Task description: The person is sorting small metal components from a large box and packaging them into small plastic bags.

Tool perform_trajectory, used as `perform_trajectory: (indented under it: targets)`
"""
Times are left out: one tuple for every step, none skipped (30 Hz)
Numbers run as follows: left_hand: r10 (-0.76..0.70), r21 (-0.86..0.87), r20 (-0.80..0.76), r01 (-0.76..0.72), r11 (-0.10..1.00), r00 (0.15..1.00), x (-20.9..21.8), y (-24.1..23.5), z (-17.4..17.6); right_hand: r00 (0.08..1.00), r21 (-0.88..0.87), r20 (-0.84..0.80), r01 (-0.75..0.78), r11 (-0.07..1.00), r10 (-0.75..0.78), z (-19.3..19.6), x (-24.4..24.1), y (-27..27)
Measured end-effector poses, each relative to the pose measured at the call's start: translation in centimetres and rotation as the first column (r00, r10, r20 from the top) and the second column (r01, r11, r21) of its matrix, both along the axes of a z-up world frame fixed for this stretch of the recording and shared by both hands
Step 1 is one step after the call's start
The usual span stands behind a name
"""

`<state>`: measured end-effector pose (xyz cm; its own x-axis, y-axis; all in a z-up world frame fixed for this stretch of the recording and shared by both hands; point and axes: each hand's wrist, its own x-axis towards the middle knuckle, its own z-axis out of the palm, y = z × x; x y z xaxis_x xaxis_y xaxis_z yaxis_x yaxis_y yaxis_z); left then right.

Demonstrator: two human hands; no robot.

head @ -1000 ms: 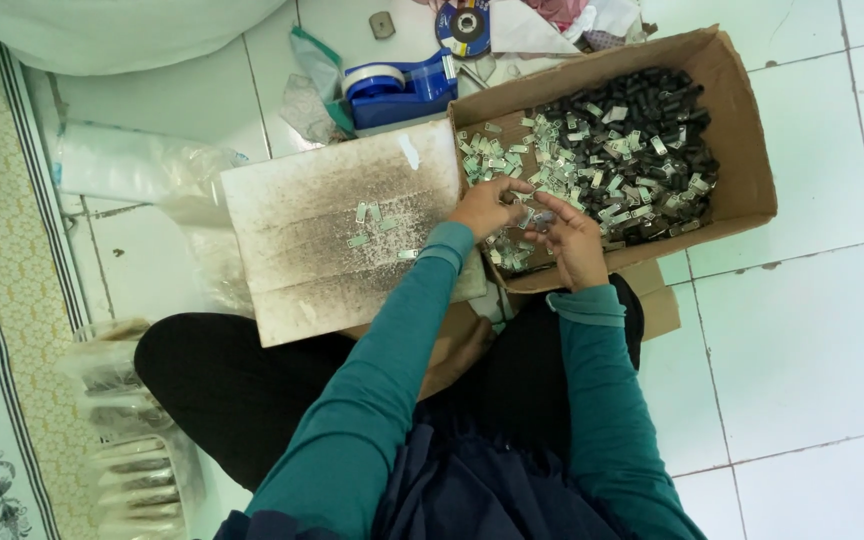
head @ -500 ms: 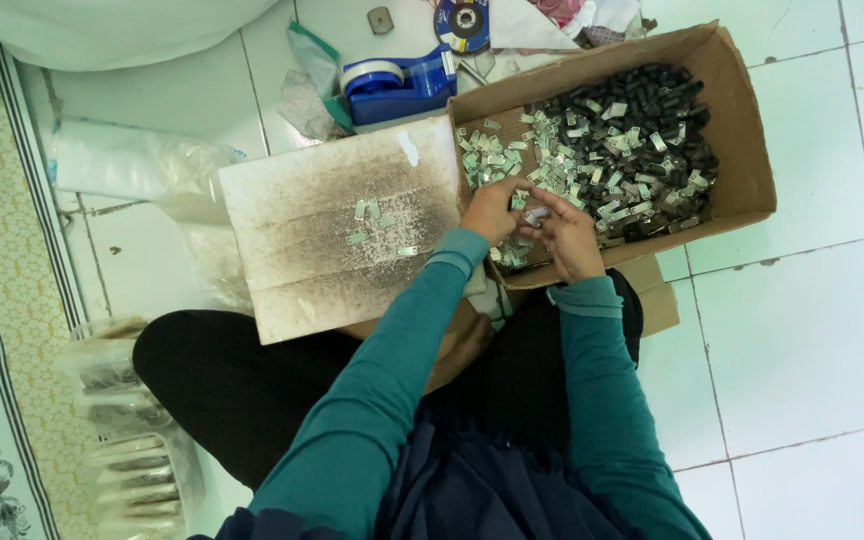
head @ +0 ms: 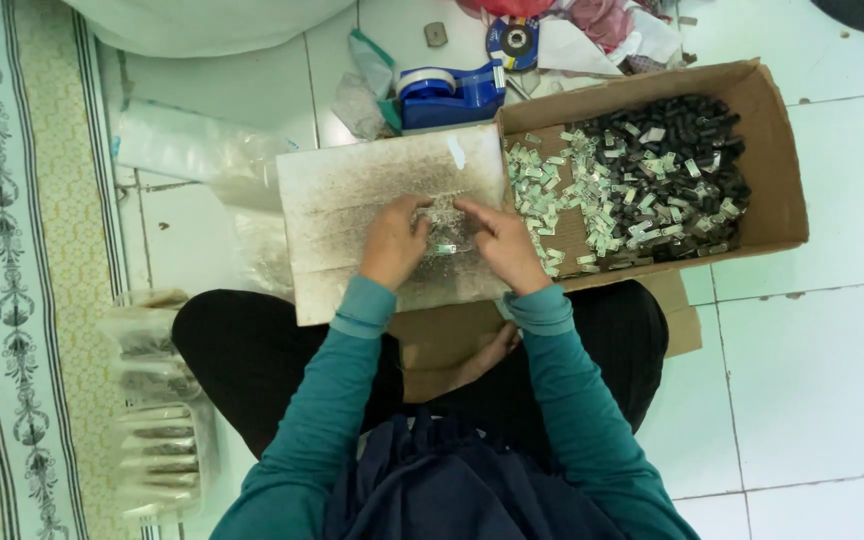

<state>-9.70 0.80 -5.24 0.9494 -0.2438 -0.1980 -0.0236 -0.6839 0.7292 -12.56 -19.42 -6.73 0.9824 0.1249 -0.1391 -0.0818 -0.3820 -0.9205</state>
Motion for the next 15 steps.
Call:
perform_trajectory:
  targets:
    - [0.011, 0.002, 0.002, -0.011, 1.0, 1.0, 0.1, 0.9, 0.5, 1.0, 0.002, 0.002, -0.011, 1.0, 0.011, 0.0, -0.1, -0.2]
    - [0.021, -0.007, -0.007, -0.021, 1.0, 1.0, 0.4, 1.8, 1.0, 1.0, -0.001, 0.007, 0.023, 1.0, -0.023, 0.0, 0.1, -0.3]
    - [0.031, -0.017, -0.016, -0.031, 0.999, 0.999, 0.8, 2.7, 1.5, 0.998, -0.003, 0.012, 0.057, 0.998, -0.057, 0.0, 0.3, -0.5]
    - [0.03, -0.019, -0.014, -0.031, 0.999, 0.999, 1.1, 2.4, 2.0, 0.998, -0.005, 0.014, 0.057, 0.998, -0.057, 0.3, 0.1, -1.2]
    - [0.033, -0.092, -0.058, -0.039, 0.995, 0.998, 1.4, 2.1, 2.4, 0.993, 0.056, 0.022, 0.112, 0.992, -0.113, 0.4, 0.0, -2.0]
    - [0.028, -0.166, -0.109, -0.046, 0.985, 0.994, 1.5, 1.6, 2.7, 0.985, 0.115, 0.022, 0.169, 0.979, -0.173, 0.6, -0.4, -2.9]
    - [0.023, -0.171, -0.113, -0.042, 0.984, 0.993, 1.5, 0.2, 2.6, 0.984, 0.109, 0.019, 0.174, 0.979, -0.177, 0.5, -0.6, -4.4]
    - [-0.039, -0.205, -0.082, 0.021, 0.979, 0.996, 1.7, -1.3, 2.4, 0.971, 0.078, 0.027, 0.233, 0.969, -0.236, 0.4, -0.7, -5.9]
    - [-0.099, -0.236, -0.049, 0.085, 0.968, 0.994, 1.9, -2.9, 2.3, 0.955, 0.047, 0.037, 0.292, 0.955, -0.294, 0.4, -0.8, -7.4]
    - [-0.102, -0.239, -0.051, 0.087, 0.967, 0.994, 1.9, -5.3, 1.2, 0.954, 0.043, 0.035, 0.295, 0.955, -0.296, -0.9, -0.9, -9.2]
    - [-0.175, -0.28, -0.027, 0.161, 0.946, 0.984, 1.8, -7.7, 0.1, 0.943, -0.018, 0.008, 0.332, 0.943, -0.332, -2.1, -1.0, -10.9]
    - [-0.25, -0.32, -0.001, 0.237, 0.917, 0.968, 1.8, -10.2, -1.0, 0.928, -0.081, -0.016, 0.369, 0.926, -0.371, -3.4, -1.2, -12.8]
    - [-0.256, -0.324, -0.003, 0.242, 0.915, 0.967, 1.4, -13.0, -3.6, 0.926, -0.085, -0.017, 0.374, 0.923, -0.377, -6.0, -1.4, -14.3]
    - [-0.372, -0.19, 0.018, 0.369, 0.91, 0.928, 1.1, -16.0, -6.2, 0.936, -0.244, -0.041, 0.331, 0.911, -0.351, -8.7, -1.5, -16.0]
    - [-0.485, -0.051, 0.024, 0.485, 0.873, 0.874, 0.7, -18.9, -8.8, 0.942, -0.395, -0.069, 0.276, 0.876, -0.328, -11.3, -1.6, -17.7]
